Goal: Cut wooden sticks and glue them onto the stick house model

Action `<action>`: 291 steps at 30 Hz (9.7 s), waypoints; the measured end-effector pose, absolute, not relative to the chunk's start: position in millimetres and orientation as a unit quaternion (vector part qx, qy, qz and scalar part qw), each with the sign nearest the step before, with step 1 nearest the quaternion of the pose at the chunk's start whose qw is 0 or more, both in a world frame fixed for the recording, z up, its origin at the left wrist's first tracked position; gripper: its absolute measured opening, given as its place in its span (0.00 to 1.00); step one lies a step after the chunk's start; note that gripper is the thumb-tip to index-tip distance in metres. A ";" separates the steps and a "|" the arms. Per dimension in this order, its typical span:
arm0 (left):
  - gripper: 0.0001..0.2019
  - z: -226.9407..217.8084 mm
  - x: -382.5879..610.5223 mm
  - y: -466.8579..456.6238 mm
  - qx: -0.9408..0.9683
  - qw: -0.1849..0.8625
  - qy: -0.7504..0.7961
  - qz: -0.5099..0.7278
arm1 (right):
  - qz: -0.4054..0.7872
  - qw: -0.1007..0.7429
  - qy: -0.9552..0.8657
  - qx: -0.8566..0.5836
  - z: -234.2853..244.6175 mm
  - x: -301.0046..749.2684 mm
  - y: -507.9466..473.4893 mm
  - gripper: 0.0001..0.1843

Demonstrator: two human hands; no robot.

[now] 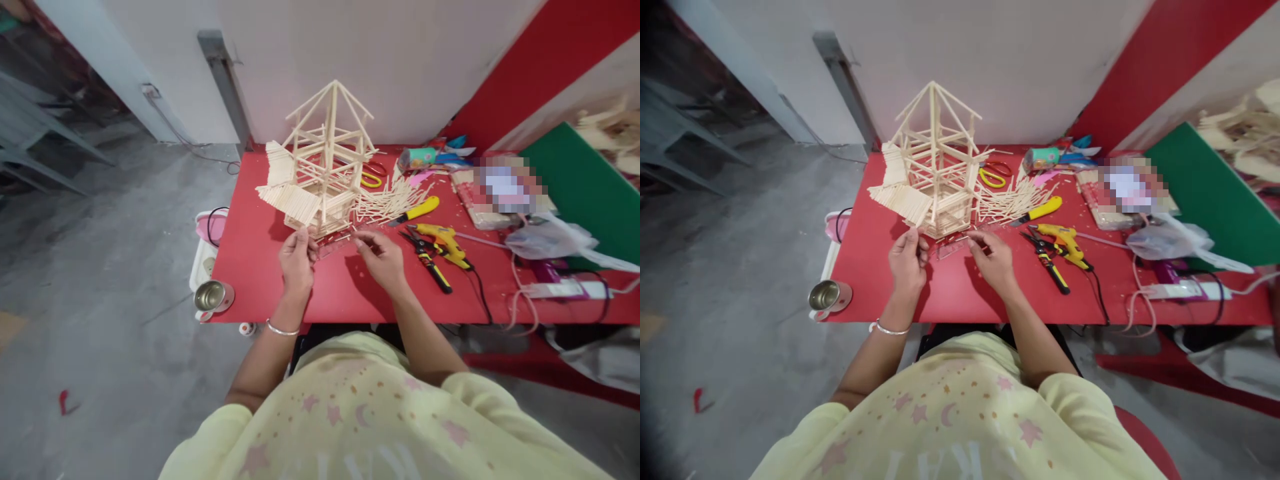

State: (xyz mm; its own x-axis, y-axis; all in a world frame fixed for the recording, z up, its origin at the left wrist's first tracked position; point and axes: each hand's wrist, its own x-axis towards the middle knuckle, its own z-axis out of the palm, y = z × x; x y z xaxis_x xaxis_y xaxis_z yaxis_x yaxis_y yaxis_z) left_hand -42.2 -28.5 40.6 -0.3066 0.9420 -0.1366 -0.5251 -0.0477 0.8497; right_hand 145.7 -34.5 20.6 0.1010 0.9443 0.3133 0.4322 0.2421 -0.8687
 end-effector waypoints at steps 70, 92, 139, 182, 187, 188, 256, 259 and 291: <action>0.13 44.8 -43.1 -10.8 0.233 0.588 0.442 0.636 | 0.243 0.193 -0.812 -0.494 11.3 146.8 -43.7 0.17; 0.17 44.7 -44.5 -9.5 0.205 0.616 0.412 0.640 | 0.244 0.166 -0.818 -0.493 7.7 143.4 -44.3 0.18; 0.15 20.7 -20.9 -84.9 0.292 0.604 0.459 0.583 | -0.004 0.038 -0.639 -0.768 -7.3 254.4 -115.4 0.41; 0.20 15.4 -1.9 -91.2 0.297 0.587 0.455 0.600 | 0.492 0.542 -0.422 -0.535 31.1 112.1 -88.1 0.27; 0.22 24.5 -25.1 -74.7 0.265 0.601 0.426 0.622 | 0.360 0.435 -0.523 -0.639 23.9 149.7 -84.4 0.30; 0.22 27.7 -31.4 -70.1 0.268 0.596 0.428 0.624 | 0.288 0.397 -0.557 -0.671 19.7 158.6 -83.5 0.31; 0.05 77.2 -83.0 5.6 0.144 0.768 0.403 0.477 | -0.009 0.142 -0.663 -0.735 -27.5 199.9 -80.6 0.32; 0.05 77.0 -82.8 5.0 0.147 0.766 0.406 0.477 | -0.008 0.139 -0.662 -0.737 -27.6 200.1 -80.5 0.32; 0.04 56.9 -6.1 -76.6 0.500 0.679 0.425 0.328 | 0.366 0.518 -0.531 -0.561 58.2 190.8 -100.3 0.20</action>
